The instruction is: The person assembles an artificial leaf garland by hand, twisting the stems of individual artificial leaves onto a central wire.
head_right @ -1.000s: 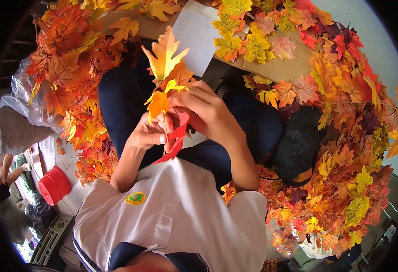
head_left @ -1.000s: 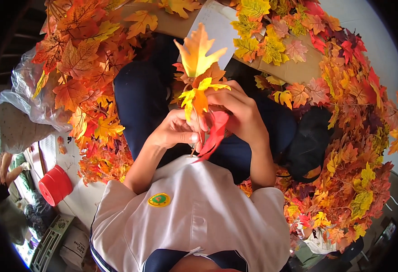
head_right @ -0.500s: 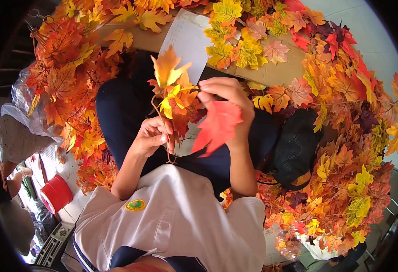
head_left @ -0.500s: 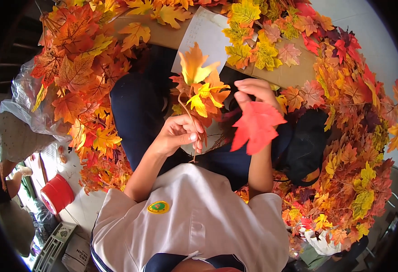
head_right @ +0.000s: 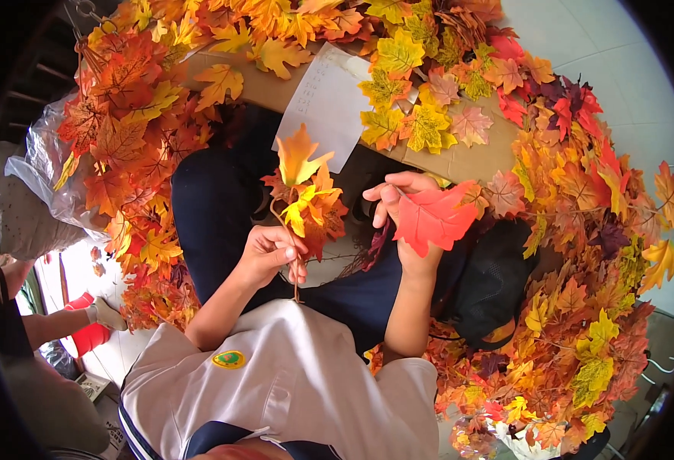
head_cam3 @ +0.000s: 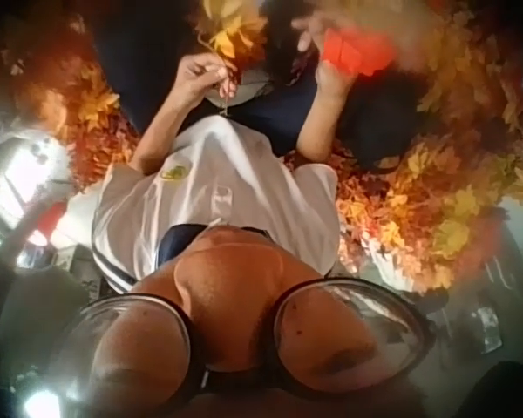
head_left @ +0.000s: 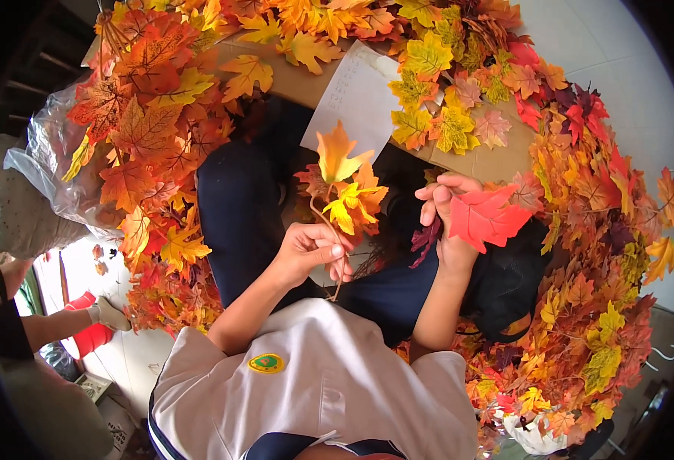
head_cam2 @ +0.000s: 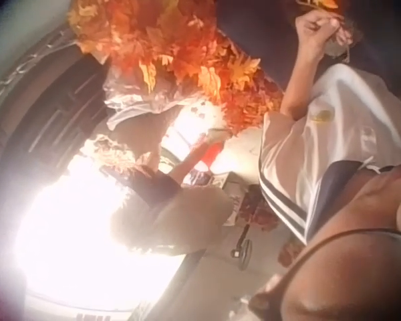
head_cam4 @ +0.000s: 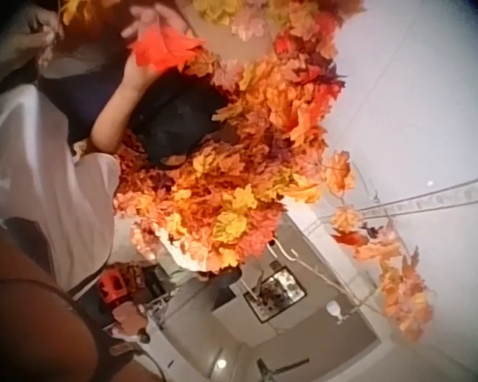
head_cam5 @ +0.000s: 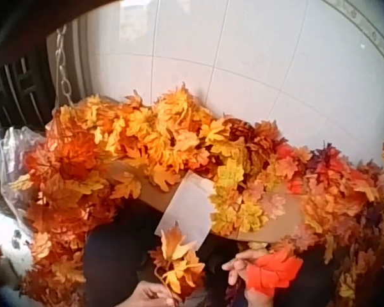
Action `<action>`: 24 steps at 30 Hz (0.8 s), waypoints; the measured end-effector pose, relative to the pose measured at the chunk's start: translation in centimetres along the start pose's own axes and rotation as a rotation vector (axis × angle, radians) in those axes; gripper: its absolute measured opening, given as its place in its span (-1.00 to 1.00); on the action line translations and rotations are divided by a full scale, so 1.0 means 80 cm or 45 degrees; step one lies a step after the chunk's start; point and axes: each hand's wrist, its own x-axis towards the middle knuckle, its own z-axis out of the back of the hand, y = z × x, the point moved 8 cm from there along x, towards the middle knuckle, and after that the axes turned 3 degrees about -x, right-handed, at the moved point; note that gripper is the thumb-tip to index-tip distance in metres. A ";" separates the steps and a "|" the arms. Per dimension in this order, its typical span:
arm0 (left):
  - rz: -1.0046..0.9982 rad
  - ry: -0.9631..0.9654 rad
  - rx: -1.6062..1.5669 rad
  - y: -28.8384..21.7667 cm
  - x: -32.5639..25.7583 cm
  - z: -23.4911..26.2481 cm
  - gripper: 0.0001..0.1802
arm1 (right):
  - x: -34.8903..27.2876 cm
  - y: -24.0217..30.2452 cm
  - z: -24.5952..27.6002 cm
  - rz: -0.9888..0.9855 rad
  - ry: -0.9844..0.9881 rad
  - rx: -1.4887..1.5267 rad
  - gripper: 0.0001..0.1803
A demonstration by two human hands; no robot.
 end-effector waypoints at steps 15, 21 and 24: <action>-0.290 -0.709 0.118 -0.070 0.024 0.020 -0.81 | -0.038 -0.026 -0.085 -0.149 0.788 -0.280 -0.88; -0.459 -0.754 0.162 -0.095 0.042 0.013 -0.83 | -0.035 -0.044 -0.078 -0.601 0.630 0.260 -0.84; -0.460 -0.688 0.133 -0.093 0.045 0.010 -0.84 | -0.030 -0.045 -0.070 -0.594 0.537 0.329 -0.85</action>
